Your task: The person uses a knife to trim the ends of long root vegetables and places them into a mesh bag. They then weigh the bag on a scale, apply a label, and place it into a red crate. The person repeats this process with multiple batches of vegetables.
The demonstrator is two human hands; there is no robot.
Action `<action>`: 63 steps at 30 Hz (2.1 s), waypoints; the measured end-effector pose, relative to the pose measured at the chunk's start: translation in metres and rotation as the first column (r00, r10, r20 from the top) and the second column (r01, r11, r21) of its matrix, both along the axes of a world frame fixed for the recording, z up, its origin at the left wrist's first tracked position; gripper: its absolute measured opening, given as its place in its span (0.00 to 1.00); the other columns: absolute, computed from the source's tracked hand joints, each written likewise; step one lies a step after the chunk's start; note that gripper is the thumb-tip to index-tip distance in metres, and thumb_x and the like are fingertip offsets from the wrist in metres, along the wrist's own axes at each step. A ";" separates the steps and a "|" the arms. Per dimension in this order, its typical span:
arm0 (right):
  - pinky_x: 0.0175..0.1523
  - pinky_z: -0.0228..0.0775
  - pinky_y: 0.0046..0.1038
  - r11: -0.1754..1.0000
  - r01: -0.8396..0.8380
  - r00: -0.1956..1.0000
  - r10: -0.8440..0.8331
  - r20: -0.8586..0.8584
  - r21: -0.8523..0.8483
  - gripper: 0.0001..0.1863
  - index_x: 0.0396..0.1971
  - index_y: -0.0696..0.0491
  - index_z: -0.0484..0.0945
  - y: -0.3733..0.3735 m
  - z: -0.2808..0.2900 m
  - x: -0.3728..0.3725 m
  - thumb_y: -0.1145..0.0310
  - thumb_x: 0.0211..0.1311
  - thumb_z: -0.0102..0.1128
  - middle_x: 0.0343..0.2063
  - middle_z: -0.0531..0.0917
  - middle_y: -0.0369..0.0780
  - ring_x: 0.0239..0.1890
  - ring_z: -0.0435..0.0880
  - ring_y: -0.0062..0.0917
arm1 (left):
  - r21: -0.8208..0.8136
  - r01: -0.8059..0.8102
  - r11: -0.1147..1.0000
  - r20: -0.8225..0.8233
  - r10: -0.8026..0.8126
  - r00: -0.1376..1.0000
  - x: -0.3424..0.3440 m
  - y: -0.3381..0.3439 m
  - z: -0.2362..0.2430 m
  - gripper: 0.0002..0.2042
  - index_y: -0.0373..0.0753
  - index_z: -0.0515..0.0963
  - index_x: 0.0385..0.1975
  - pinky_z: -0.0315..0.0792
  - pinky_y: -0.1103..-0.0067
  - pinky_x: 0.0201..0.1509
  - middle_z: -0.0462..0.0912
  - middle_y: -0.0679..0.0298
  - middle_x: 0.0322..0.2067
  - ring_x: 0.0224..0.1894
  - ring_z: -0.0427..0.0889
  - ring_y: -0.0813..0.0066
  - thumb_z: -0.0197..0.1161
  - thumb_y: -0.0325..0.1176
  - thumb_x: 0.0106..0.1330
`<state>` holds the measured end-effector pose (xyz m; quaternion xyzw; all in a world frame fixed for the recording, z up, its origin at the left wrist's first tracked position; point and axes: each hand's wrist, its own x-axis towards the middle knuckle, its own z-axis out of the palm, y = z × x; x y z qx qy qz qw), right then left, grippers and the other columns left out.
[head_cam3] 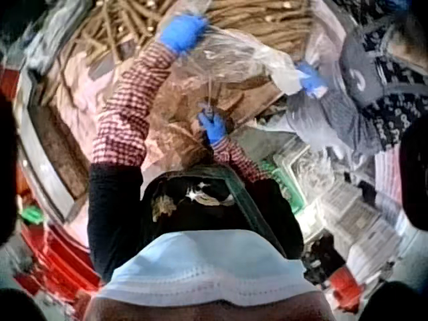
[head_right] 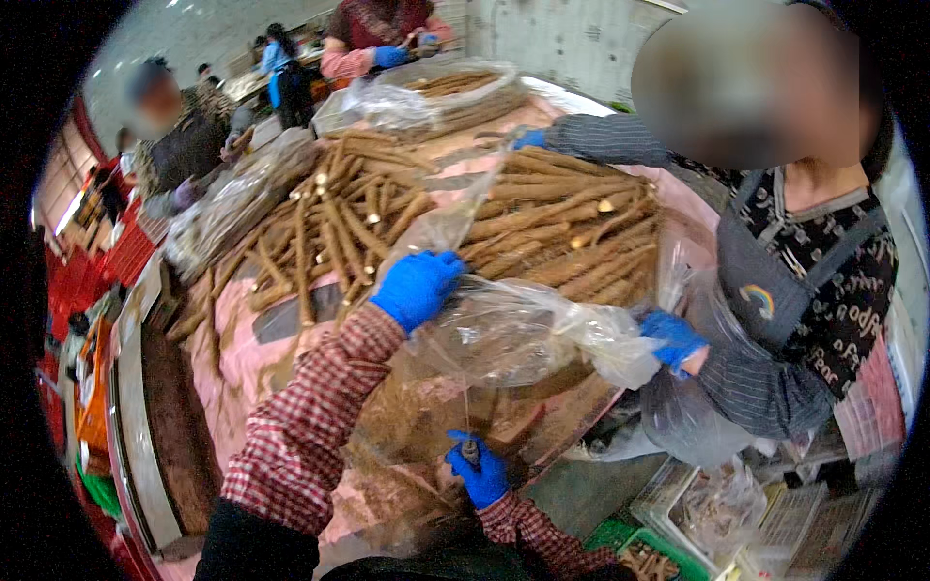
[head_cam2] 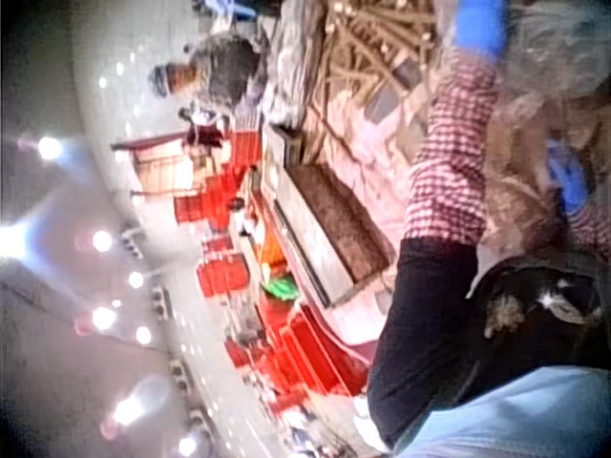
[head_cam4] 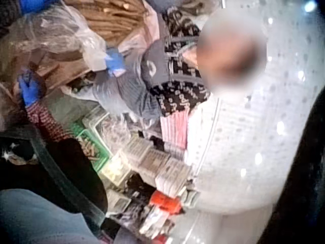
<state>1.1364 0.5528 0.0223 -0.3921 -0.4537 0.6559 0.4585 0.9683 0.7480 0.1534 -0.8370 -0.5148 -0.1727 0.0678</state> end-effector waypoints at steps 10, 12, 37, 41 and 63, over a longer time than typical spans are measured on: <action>0.24 0.59 0.16 0.995 -0.005 0.978 -0.016 0.210 0.101 0.13 0.42 0.56 0.64 0.050 0.101 0.018 0.68 0.57 0.39 0.22 0.71 0.36 0.19 0.66 0.14 | -0.081 0.059 0.995 0.190 -0.042 0.981 -0.073 -0.007 0.014 0.06 0.40 0.71 0.26 0.67 0.70 0.32 0.71 0.59 0.26 0.30 0.71 0.59 0.51 0.34 0.53; 0.21 0.60 0.16 0.996 -0.030 0.974 0.010 0.226 0.085 0.14 0.43 0.55 0.63 0.061 0.117 0.012 0.68 0.58 0.39 0.23 0.72 0.36 0.17 0.66 0.14 | -0.051 0.092 0.994 0.220 -0.079 0.972 -0.075 -0.007 0.010 0.06 0.39 0.71 0.25 0.67 0.71 0.31 0.71 0.58 0.26 0.30 0.71 0.58 0.50 0.34 0.53; 0.33 0.66 0.29 0.723 -0.012 0.804 -0.404 0.437 0.691 0.18 0.36 0.54 0.68 0.129 0.140 -0.065 0.65 0.44 0.58 0.29 0.75 0.46 0.31 0.75 0.32 | -0.039 0.142 0.989 0.134 -0.136 0.982 -0.134 -0.032 0.019 0.06 0.38 0.68 0.28 0.65 0.71 0.36 0.70 0.57 0.27 0.33 0.69 0.59 0.49 0.25 0.49; 0.30 0.66 0.32 0.894 -0.147 0.720 -0.196 0.666 0.422 0.17 0.35 0.54 0.68 0.119 0.119 -0.075 0.60 0.46 0.54 0.26 0.74 0.49 0.29 0.74 0.40 | -0.100 0.086 0.991 0.212 -0.063 0.975 -0.150 -0.050 0.005 0.06 0.38 0.67 0.29 0.65 0.72 0.35 0.69 0.56 0.26 0.32 0.69 0.59 0.49 0.26 0.49; 0.28 0.66 0.32 0.907 -0.152 0.689 -0.188 0.700 0.393 0.14 0.23 0.55 0.71 0.008 -0.003 0.012 0.60 0.41 0.60 0.20 0.75 0.45 0.23 0.75 0.37 | 0.176 -0.220 0.959 0.323 0.155 0.934 -0.088 -0.162 -0.033 0.15 0.39 0.68 0.36 0.65 0.72 0.40 0.69 0.55 0.36 0.37 0.69 0.58 0.56 0.24 0.46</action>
